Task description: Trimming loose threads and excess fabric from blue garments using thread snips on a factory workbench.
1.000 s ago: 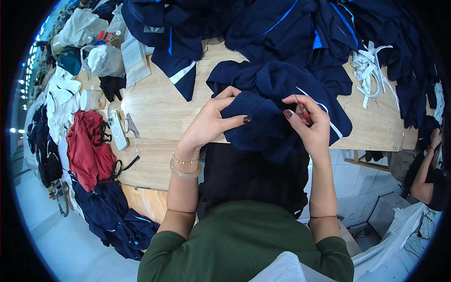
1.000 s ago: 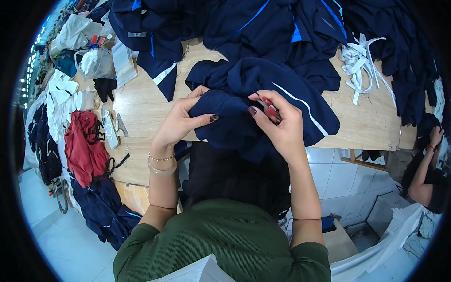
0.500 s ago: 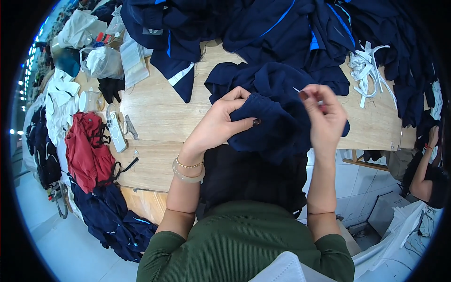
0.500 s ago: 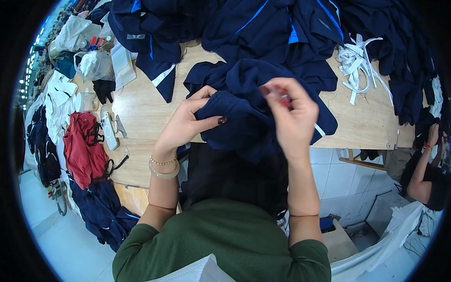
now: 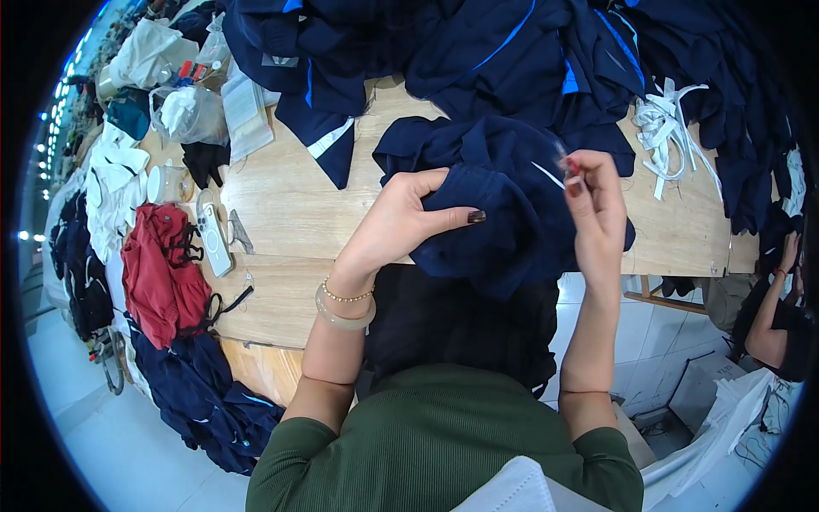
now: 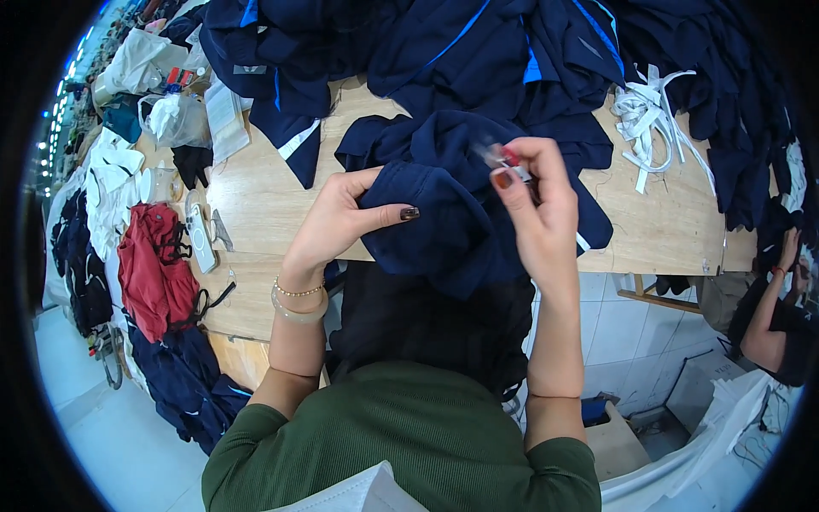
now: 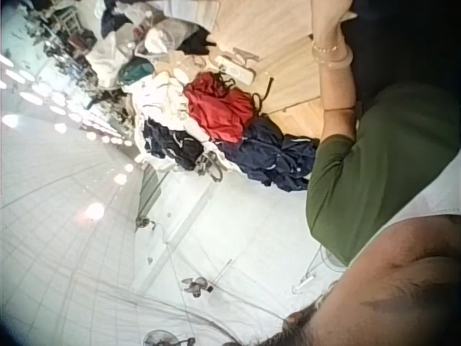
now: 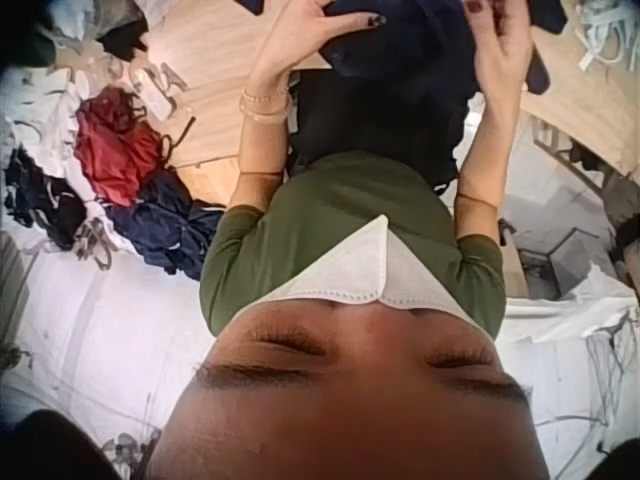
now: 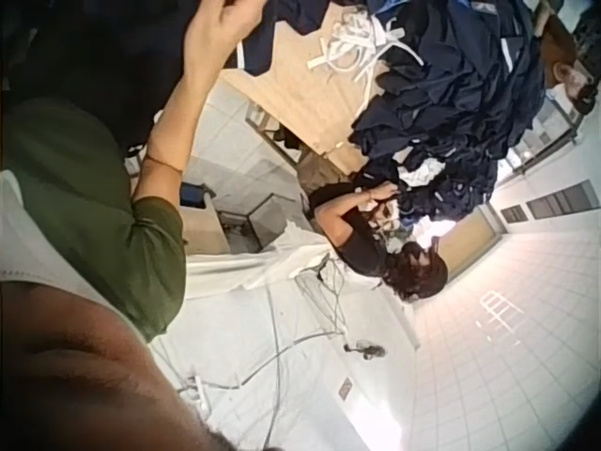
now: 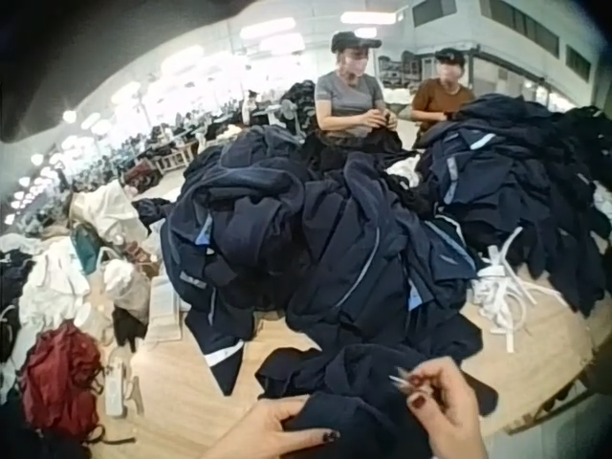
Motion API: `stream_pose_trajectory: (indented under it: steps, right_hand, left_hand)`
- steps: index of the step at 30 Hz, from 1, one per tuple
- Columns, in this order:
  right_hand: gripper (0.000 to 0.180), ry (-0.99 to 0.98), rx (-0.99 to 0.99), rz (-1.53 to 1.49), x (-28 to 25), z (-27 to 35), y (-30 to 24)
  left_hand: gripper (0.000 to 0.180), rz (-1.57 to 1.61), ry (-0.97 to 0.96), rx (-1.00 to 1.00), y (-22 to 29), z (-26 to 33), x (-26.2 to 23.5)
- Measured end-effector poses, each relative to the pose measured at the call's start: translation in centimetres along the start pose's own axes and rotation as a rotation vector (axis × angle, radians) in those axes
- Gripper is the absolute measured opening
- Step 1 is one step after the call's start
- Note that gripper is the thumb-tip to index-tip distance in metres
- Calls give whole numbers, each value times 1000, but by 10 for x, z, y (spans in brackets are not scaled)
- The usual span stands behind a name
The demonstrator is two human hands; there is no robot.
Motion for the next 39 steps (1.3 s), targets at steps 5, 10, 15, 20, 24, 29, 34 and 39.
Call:
stream_pose_trajectory:
  steps: [5, 10, 15, 20, 24, 29, 34, 39]
  right_hand:
    - [20, -69, -404, 421, 13, 0, -27]
    - [24, -63, -532, 550, 15, 5, -35]
    - [25, -66, -556, 574, 16, 6, -36]
    - [25, -88, -478, 524, 17, 6, -32]
    - [25, -96, -437, 504, 18, 7, -28]
    - [23, -96, -289, 383, 22, 7, -20]
    - [20, -116, 8, 83, 23, 9, -4]
    - [19, -48, 148, -399, 24, 5, -10]
  left_hand:
    - [19, 14, 14, 21, 7, 1, 3]
    - [17, -4, 36, 23, 12, 2, 4]
    - [17, -36, 34, 42, 12, 2, 4]
    - [17, -34, 31, 56, 9, 2, 3]
    - [18, -44, 34, 59, 7, 3, 2]
    - [18, -27, 19, 53, 8, 3, 2]
    - [22, 34, 33, -72, 12, 3, 3]
    - [17, -12, 101, -58, -1, 1, -1]
Point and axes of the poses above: each hand's wrist, its own z-axis away from the middle knuckle, its own x-axis out of the palm, y = z × x, the point moved 4 cm from there along -z, towards the middle knuckle, and after that the axes turned 14 degrees about y, right-handed, at the moved point
